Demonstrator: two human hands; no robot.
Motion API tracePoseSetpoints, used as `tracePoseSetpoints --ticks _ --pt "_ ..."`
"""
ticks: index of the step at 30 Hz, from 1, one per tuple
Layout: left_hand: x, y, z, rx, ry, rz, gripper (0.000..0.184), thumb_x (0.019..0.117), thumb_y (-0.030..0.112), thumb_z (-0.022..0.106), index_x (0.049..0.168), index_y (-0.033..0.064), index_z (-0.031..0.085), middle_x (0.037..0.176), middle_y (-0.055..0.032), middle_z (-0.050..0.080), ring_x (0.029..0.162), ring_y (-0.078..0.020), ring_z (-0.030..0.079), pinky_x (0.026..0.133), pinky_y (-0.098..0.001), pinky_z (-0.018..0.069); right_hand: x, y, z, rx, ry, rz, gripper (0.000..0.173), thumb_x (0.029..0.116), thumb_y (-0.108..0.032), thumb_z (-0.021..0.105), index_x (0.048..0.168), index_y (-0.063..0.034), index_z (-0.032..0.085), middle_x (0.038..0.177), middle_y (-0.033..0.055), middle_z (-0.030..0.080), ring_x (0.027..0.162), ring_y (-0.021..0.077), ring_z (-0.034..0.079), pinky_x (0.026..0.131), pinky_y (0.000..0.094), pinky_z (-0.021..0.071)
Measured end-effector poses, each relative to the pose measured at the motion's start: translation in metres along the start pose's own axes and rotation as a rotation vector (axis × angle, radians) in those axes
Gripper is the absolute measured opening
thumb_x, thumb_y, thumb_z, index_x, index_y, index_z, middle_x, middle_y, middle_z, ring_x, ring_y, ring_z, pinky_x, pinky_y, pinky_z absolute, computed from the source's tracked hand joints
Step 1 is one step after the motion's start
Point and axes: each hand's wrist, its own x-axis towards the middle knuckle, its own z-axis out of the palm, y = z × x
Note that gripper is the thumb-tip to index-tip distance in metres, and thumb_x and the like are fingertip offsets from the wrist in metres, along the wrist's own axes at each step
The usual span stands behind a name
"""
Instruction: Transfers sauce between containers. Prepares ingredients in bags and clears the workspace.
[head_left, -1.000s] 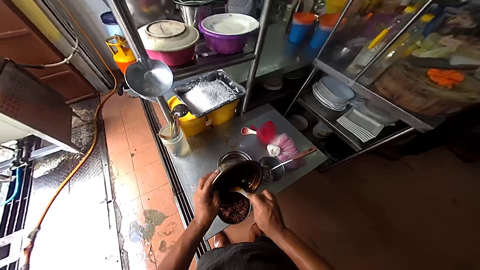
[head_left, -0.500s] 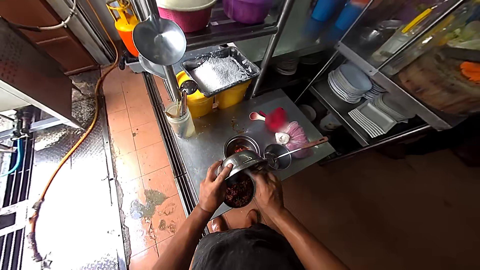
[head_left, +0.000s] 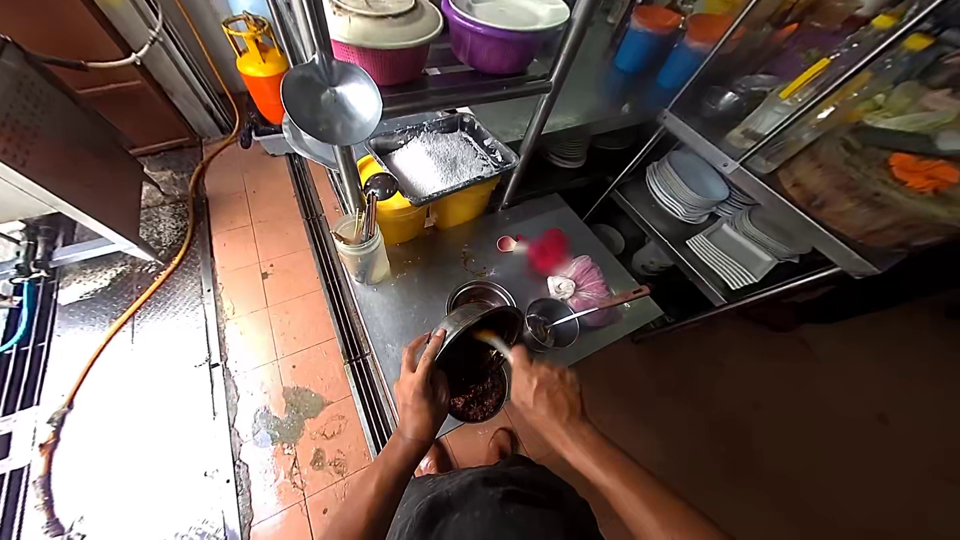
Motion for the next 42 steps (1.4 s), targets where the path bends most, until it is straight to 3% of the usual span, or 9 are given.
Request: tracePoseSetpoints --ticks 5,11,15,20,26,30,34,38,42 --pt "0.01 0.011 0.001 -0.005 0.033 -0.008 0.056 0.0873 -0.001 0.052 0.141 0.0136 0.062 0.134 -0.0145 0.062 0.11 -0.0237 0.067 0.082 -0.041 0.0599 -0.01 -0.004 0.013 -0.013 -0.417 0.118 0.035 0.1046 -0.016 0.041 0.135 -0.0051 0.054 0.094 0.0194 0.072 0.095 0.0397 0.071 0.081 0.0546 0.0547" --pt "0.009 0.015 0.003 0.016 0.014 -0.006 0.059 0.0868 -0.003 0.053 0.142 0.0174 0.062 0.138 -0.0179 0.058 0.096 -0.0278 0.071 0.065 -0.0439 0.0598 0.007 0.01 0.003 -0.053 -0.074 0.152 0.023 0.1023 -0.017 0.051 0.116 -0.0033 0.063 0.073 0.0149 0.069 0.072 0.0367 0.072 0.062 0.0506 0.0554" --pt "0.008 0.004 0.012 -0.032 0.034 0.087 0.053 0.0884 -0.001 0.053 0.136 0.0177 0.067 0.136 -0.0186 0.062 0.092 -0.0266 0.073 0.065 -0.0412 0.0609 -0.01 -0.001 -0.007 0.007 -0.552 0.107 0.035 0.1067 -0.02 0.037 0.135 -0.0072 0.053 0.1 0.0198 0.071 0.1 0.0401 0.071 0.084 0.0564 0.0532" --pt "0.001 -0.01 0.014 -0.178 -0.008 -0.028 0.049 0.0914 -0.002 0.052 0.137 0.0109 0.064 0.136 -0.0113 0.062 0.121 -0.0192 0.063 0.098 -0.0382 0.056 0.011 0.01 0.013 -0.01 -0.311 0.01 0.025 0.1035 -0.02 0.048 0.122 -0.0098 0.062 0.082 0.0139 0.071 0.082 0.0358 0.072 0.071 0.0522 0.0554" --pt "0.015 -0.009 0.028 -0.235 0.029 0.052 0.047 0.0922 -0.001 0.052 0.136 0.0124 0.065 0.134 -0.0097 0.063 0.122 -0.0156 0.063 0.1 -0.0333 0.0554 0.029 0.028 0.014 0.002 -0.011 -0.192 0.014 0.0964 -0.012 0.059 0.104 -0.0097 0.07 0.067 0.0123 0.066 0.067 0.0345 0.07 0.061 0.0509 0.0554" --pt "0.022 -0.007 0.027 -0.158 0.037 0.084 0.049 0.0931 0.0 0.052 0.137 0.0182 0.065 0.138 -0.0119 0.061 0.116 -0.02 0.067 0.088 -0.0376 0.0604 0.025 0.03 0.005 -0.042 -0.324 -0.153 0.026 0.1059 -0.017 0.044 0.123 -0.0113 0.064 0.087 0.0157 0.071 0.085 0.0367 0.072 0.074 0.0533 0.0545" --pt "0.015 -0.003 0.021 -0.044 0.056 0.144 0.044 0.093 0.004 0.054 0.131 0.0199 0.07 0.136 -0.0186 0.062 0.081 -0.0223 0.072 0.062 -0.0367 0.0594 0.029 0.032 0.012 0.028 -0.015 -0.126 0.017 0.0988 -0.016 0.057 0.102 -0.0094 0.072 0.07 0.014 0.068 0.067 0.0361 0.071 0.058 0.0519 0.055" --pt "0.017 -0.005 0.018 0.025 0.048 0.198 0.042 0.0922 0.004 0.053 0.128 0.0164 0.071 0.133 -0.0241 0.062 0.067 -0.0227 0.069 0.056 -0.0352 0.0573 0.027 0.025 0.001 0.054 -0.509 -0.08 0.032 0.1083 -0.018 0.037 0.13 -0.0075 0.058 0.101 0.0225 0.071 0.099 0.0431 0.07 0.083 0.0603 0.0527" --pt "0.007 -0.005 0.018 0.055 0.017 0.259 0.037 0.0964 0.01 0.057 0.129 0.0207 0.07 0.132 -0.0231 0.062 0.061 -0.0189 0.065 0.055 -0.0315 0.055 0.035 0.035 0.012 0.091 -0.296 -0.069 0.03 0.1063 -0.022 0.045 0.116 -0.0111 0.07 0.09 0.0174 0.073 0.088 0.039 0.073 0.074 0.0568 0.0556"
